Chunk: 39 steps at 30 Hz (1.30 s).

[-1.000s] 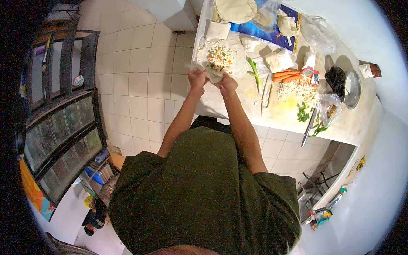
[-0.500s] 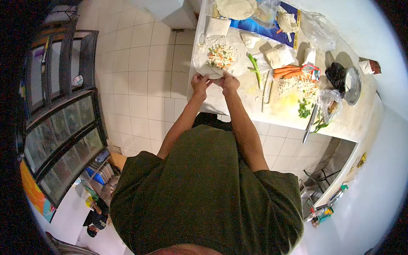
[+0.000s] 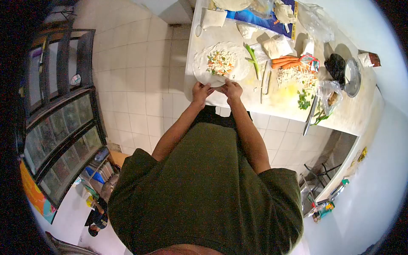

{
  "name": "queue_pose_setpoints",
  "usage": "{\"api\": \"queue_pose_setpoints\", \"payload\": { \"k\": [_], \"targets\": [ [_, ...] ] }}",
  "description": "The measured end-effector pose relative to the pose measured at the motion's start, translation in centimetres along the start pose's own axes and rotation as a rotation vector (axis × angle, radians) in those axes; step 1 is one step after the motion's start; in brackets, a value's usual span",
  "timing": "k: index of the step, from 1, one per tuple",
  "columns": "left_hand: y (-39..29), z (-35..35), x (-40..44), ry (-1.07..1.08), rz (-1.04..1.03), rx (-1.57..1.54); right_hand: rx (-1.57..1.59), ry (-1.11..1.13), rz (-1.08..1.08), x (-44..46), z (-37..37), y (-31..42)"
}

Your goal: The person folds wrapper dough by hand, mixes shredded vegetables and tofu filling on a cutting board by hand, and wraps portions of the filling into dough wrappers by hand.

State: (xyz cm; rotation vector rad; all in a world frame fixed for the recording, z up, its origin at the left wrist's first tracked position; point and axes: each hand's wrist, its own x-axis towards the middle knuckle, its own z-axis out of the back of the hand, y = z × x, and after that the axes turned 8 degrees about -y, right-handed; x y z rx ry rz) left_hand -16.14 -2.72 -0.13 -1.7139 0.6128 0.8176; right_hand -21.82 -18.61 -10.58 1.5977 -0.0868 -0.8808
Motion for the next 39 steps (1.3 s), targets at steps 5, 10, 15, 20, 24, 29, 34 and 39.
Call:
{"api": "queue_pose_setpoints", "payload": {
  "k": [5, 10, 15, 20, 24, 29, 34, 39],
  "targets": [
    [1.7, 1.7, -1.9, 0.088, 0.13, 0.064, 0.012, 0.019, -0.025, -3.6, 1.9, 1.5],
    [2.4, 3.5, -2.7, 0.183, 0.254, 0.192, -0.015, 0.051, 0.01, -4.7, 4.0, -1.2],
    [0.6, 6.4, -1.3, 0.218, 0.308, 0.542, -0.042, 0.054, -0.028, -4.3, 5.6, -2.1],
    [-2.4, 7.9, -0.6, -0.008, -0.135, 0.66, -0.164, -0.014, -0.277, -3.0, 9.5, 2.6],
    [-2.2, 6.9, 0.8, -0.119, -0.477, 0.709, -0.694, -0.4, 0.383, -2.4, 8.7, 8.9],
    [-2.3, 4.4, 0.4, -0.217, -0.693, 0.872, -0.928, -0.302, 0.408, -1.3, 6.6, 13.7],
    [-2.5, 3.9, 0.3, -0.284, -0.639, 1.002, -0.881, -0.333, 0.394, 1.4, 5.1, 12.1],
    [-2.5, 4.3, 1.3, -0.263, -0.605, 1.007, -0.727, -0.174, 0.342, 2.4, 5.8, 12.2]
  ]
}}
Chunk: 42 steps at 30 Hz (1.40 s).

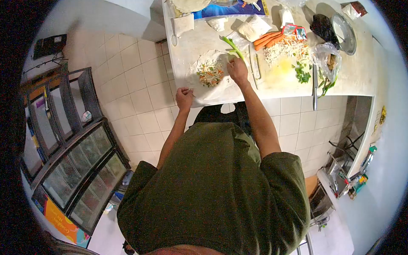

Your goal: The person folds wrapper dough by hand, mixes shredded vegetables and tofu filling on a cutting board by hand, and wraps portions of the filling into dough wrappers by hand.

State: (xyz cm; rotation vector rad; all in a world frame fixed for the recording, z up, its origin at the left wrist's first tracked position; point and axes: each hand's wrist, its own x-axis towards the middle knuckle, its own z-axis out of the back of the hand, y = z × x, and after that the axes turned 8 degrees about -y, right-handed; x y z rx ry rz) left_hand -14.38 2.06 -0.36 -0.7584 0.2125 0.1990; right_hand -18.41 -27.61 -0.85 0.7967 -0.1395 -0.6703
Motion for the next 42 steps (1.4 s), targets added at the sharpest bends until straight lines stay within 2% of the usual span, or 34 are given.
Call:
{"api": "queue_pose_setpoints", "payload": {
  "k": [3, 6, 9, 12, 15, 17, 20, 23, 26, 29, 32, 35, 39, 42],
  "targets": [
    [1.6, -0.6, 0.4, 0.032, 0.025, -0.104, -0.102, -0.201, 0.151, -0.5, 0.0, 0.7],
    [2.5, -0.9, 0.5, 0.041, 0.066, -0.228, 0.177, -0.088, 0.045, -0.1, -0.6, 0.5],
    [3.1, -1.2, 0.0, -0.003, 0.142, -0.386, 0.37, -0.083, -0.117, -0.4, -1.5, 0.7],
    [4.2, -2.0, -0.1, 0.024, 0.191, -0.453, 0.257, -0.006, -0.158, -0.6, -0.8, 2.0],
    [2.9, -2.0, -0.5, 0.039, 0.178, -0.421, 0.112, -0.055, -0.073, -0.3, -1.6, 1.3],
    [2.8, -2.1, -0.5, 0.025, 0.187, -0.45, 0.178, -0.108, -0.078, -0.7, -1.3, 1.6],
    [2.1, -1.5, -0.3, -0.234, -0.364, 0.052, 0.154, -0.093, -0.033, -1.0, -0.1, 2.7],
    [-3.1, 0.0, 0.5, 0.009, -0.278, -0.213, 0.104, -0.079, 0.097, -1.6, 0.6, 4.1],
    [-4.8, -2.4, 3.4, 0.279, -0.25, -0.436, 0.068, -0.048, 0.165, -2.2, 0.8, 5.5],
    [-12.1, -2.1, 3.1, 0.421, 0.114, -0.58, 0.025, -0.043, 0.201, -2.8, 0.4, 6.8],
    [-13.1, -4.2, 4.6, 0.501, 0.116, -0.375, -0.009, 0.022, 0.229, -3.7, 0.2, 7.6],
    [-11.7, -6.0, 4.9, 0.399, 0.178, -0.405, -0.029, 0.069, 0.215, -4.7, -0.7, 8.0],
    [-11.4, -4.9, 4.2, 0.342, 0.239, -0.495, -0.026, 0.056, 0.22, -6.0, -1.6, 7.5],
    [-8.6, -5.8, 5.1, 0.343, 0.157, -0.53, -0.087, 0.049, 0.257, -6.9, -1.2, 7.3]
  ]
}}
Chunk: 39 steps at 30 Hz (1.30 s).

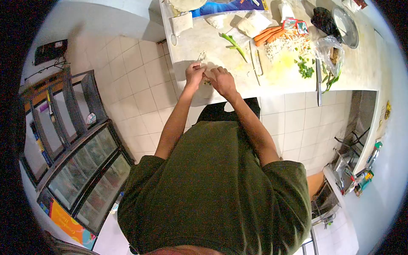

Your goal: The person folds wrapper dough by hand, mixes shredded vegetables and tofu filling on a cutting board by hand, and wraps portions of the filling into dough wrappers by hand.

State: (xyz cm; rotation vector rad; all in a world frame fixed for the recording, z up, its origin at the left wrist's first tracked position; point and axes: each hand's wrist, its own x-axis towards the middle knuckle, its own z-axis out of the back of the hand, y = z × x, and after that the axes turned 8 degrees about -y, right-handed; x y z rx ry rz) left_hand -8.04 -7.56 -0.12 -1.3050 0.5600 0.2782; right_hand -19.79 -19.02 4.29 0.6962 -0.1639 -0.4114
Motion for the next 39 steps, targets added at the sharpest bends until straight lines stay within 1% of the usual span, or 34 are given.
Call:
{"api": "queue_pose_setpoints", "payload": {
  "k": [2, 5, 8, 9, 11, 12, 15, 18, 19, 22, 23, 26, 29, 32, 34, 36, 37, 38, 39],
  "targets": [
    [0.3, 0.4, 0.0, -0.015, -0.033, 0.058, -0.076, 0.017, 0.029, -0.7, 0.5, -0.3],
    [0.0, 0.6, -0.1, -0.023, -0.078, 0.085, -0.124, 0.07, -0.003, -1.5, 0.8, -1.1],
    [-0.7, 0.7, -0.5, -0.026, -0.102, 0.112, -0.126, 0.096, 0.021, -2.2, 0.0, -2.3],
    [-0.9, 0.8, -0.6, -0.028, -0.107, 0.126, -0.16, 0.101, 0.097, -2.5, -0.7, -2.9],
    [0.8, 1.0, 0.4, -0.049, -0.227, 0.211, -0.228, 0.111, 0.249, -2.8, -2.1, -4.0],
    [1.5, 1.1, 0.8, -0.06, -0.287, 0.255, -0.21, 0.122, 0.23, -2.7, -1.8, -3.6],
    [-0.4, 1.2, -1.2, -0.141, -0.397, 0.326, -0.182, 0.162, 0.175, -2.5, -1.2, -1.9],
    [-1.5, 2.3, -3.8, -0.133, -0.879, 0.726, -0.208, 0.21, 0.144, -2.4, -1.8, -1.7],
    [-1.2, 3.0, -4.7, 0.032, -0.926, 0.748, -0.219, 0.221, 0.144, -2.4, -2.1, -1.8],
    [-0.4, 3.3, -5.9, 0.207, -1.098, 0.892, -0.242, 0.259, 0.166, -2.4, -2.1, -1.8],
    [-0.2, 3.3, -6.0, 0.264, -1.069, 0.906, -0.249, 0.271, 0.175, -2.4, -1.9, -1.8],
    [0.6, 3.1, -5.9, 0.31, -1.068, 0.932, -0.231, 0.244, 0.22, -2.7, -1.7, -2.1],
    [1.7, 3.5, -5.4, 0.361, -1.059, 0.999, -0.127, 0.262, 0.193, -3.0, -0.6, -2.3],
    [1.9, 3.6, -5.8, 0.362, -0.998, 0.999, -0.027, 0.264, 0.187, -3.7, 2.9, -2.4],
    [1.1, 3.7, -6.4, 0.378, -0.991, 1.003, 0.052, 0.121, 0.115, -5.1, 3.3, -5.2],
    [2.3, 3.8, -5.4, 0.372, -1.102, 0.992, 0.041, -0.049, 0.063, -5.7, 6.3, -7.1],
    [1.9, 3.6, -5.4, 0.364, -1.134, 0.997, 0.043, -0.135, -0.005, -5.7, 8.1, -7.9],
    [1.5, 3.6, -5.7, 0.352, -1.161, 1.01, -0.001, -0.206, -0.045, -5.4, 10.1, -9.2],
    [1.1, 3.4, -6.0, 0.367, -1.139, 1.031, -0.037, -0.274, -0.085, -5.6, 12.1, -10.9]
  ]
}}
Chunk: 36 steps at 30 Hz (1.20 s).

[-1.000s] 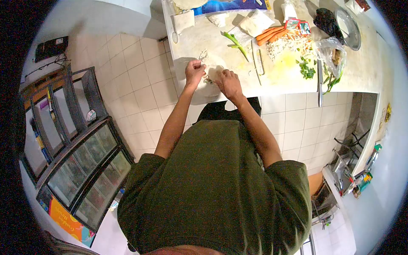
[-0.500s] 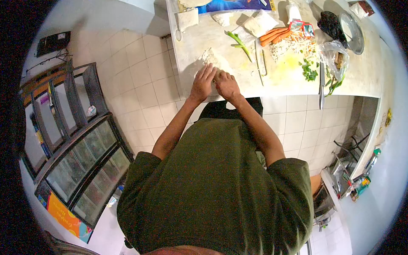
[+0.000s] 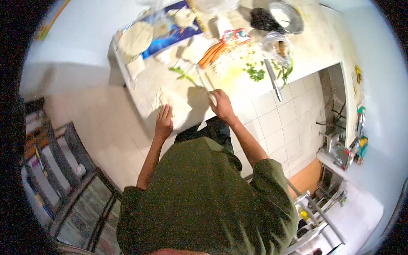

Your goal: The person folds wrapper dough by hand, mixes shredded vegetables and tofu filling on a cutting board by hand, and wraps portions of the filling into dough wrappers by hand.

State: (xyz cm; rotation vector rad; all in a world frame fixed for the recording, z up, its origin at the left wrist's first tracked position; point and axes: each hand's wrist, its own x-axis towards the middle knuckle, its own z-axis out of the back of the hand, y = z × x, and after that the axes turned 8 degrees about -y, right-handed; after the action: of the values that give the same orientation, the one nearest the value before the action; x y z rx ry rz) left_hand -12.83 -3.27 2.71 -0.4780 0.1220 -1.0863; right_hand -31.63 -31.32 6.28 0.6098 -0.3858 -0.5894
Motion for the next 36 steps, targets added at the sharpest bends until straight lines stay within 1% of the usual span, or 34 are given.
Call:
{"api": "queue_pose_setpoints", "payload": {
  "k": [2, 3, 4, 5, 7, 10, 11, 13, 15, 17, 18, 21, 22, 24, 25, 27, 29, 33, 35, 36],
  "targets": [
    [0.1, 0.1, 0.3, 0.059, -0.003, 0.033, -0.097, -0.153, -0.075, 1.6, 3.9, -3.4],
    [0.4, 0.0, 0.2, 0.086, -0.017, 0.059, -0.196, -0.27, -0.082, 2.3, 5.8, -5.1],
    [0.2, 0.5, 0.5, 0.143, -0.001, 0.066, -0.211, -0.375, -0.079, 3.3, 8.0, -7.0],
    [0.0, 0.9, 0.7, 0.199, 0.017, 0.074, -0.22, -0.43, -0.069, 4.8, 10.8, -8.4],
    [-0.2, 1.6, 0.9, 0.271, 0.072, 0.051, -0.247, -0.484, -0.149, 7.2, 15.5, -11.2],
    [0.2, 1.4, 1.2, 0.31, 0.053, 0.074, -0.333, -0.572, -0.161, 11.9, 21.2, -14.8],
    [-0.2, 1.8, 1.5, 0.338, 0.045, 0.098, -0.329, -0.567, -0.102, 13.4, 22.5, -17.8],
    [-0.8, 2.2, 2.0, 0.383, 0.102, 0.1, -0.358, -0.511, -0.176, 16.8, 25.2, -20.2],
    [-0.9, 2.1, 2.5, 0.355, 0.139, 0.039, -0.429, -0.456, -0.184, 20.6, 26.9, -23.4],
    [-1.2, 2.5, 3.1, 0.388, 0.18, 0.03, -0.458, -0.419, -0.201, 24.3, 27.6, -26.7],
    [-1.3, 2.5, 3.7, 0.408, 0.205, 0.026, -0.436, -0.363, -0.196, 25.9, 28.2, -28.1],
    [-2.3, 2.9, 4.8, 0.397, 0.218, 0.01, -0.467, -0.299, -0.164, 30.2, 27.5, -33.5],
    [-2.4, 3.2, 4.6, 0.411, 0.212, 0.027, -0.474, -0.242, -0.163, 31.5, 27.1, -35.3],
    [-2.6, 3.2, 4.5, 0.424, 0.197, 0.053, -0.536, -0.22, -0.16, 32.5, 25.6, -37.4],
    [-3.0, 3.0, 4.4, 0.449, 0.274, 0.043, -0.572, -0.217, -0.157, 33.2, 25.4, -38.2],
    [-3.9, 2.8, 5.3, 0.503, 0.397, 0.021, -0.492, -0.094, -0.324, 34.4, 25.0, -39.2],
    [-4.2, 2.5, 5.3, 0.516, 0.464, 0.019, -0.427, 0.017, -0.451, 34.8, 24.7, -39.0],
    [-4.0, 1.9, 5.3, 0.538, 0.58, 0.006, -0.362, -0.043, -0.509, 35.0, 25.1, -39.8],
    [-4.2, 1.9, 5.5, 0.523, 0.613, -0.013, 0.0, -0.084, -0.581, 35.7, 25.9, -41.9],
    [-4.2, 1.9, 5.6, 0.515, 0.63, -0.025, 0.216, -0.131, -0.59, 35.8, 26.3, -41.4]
  ]
}}
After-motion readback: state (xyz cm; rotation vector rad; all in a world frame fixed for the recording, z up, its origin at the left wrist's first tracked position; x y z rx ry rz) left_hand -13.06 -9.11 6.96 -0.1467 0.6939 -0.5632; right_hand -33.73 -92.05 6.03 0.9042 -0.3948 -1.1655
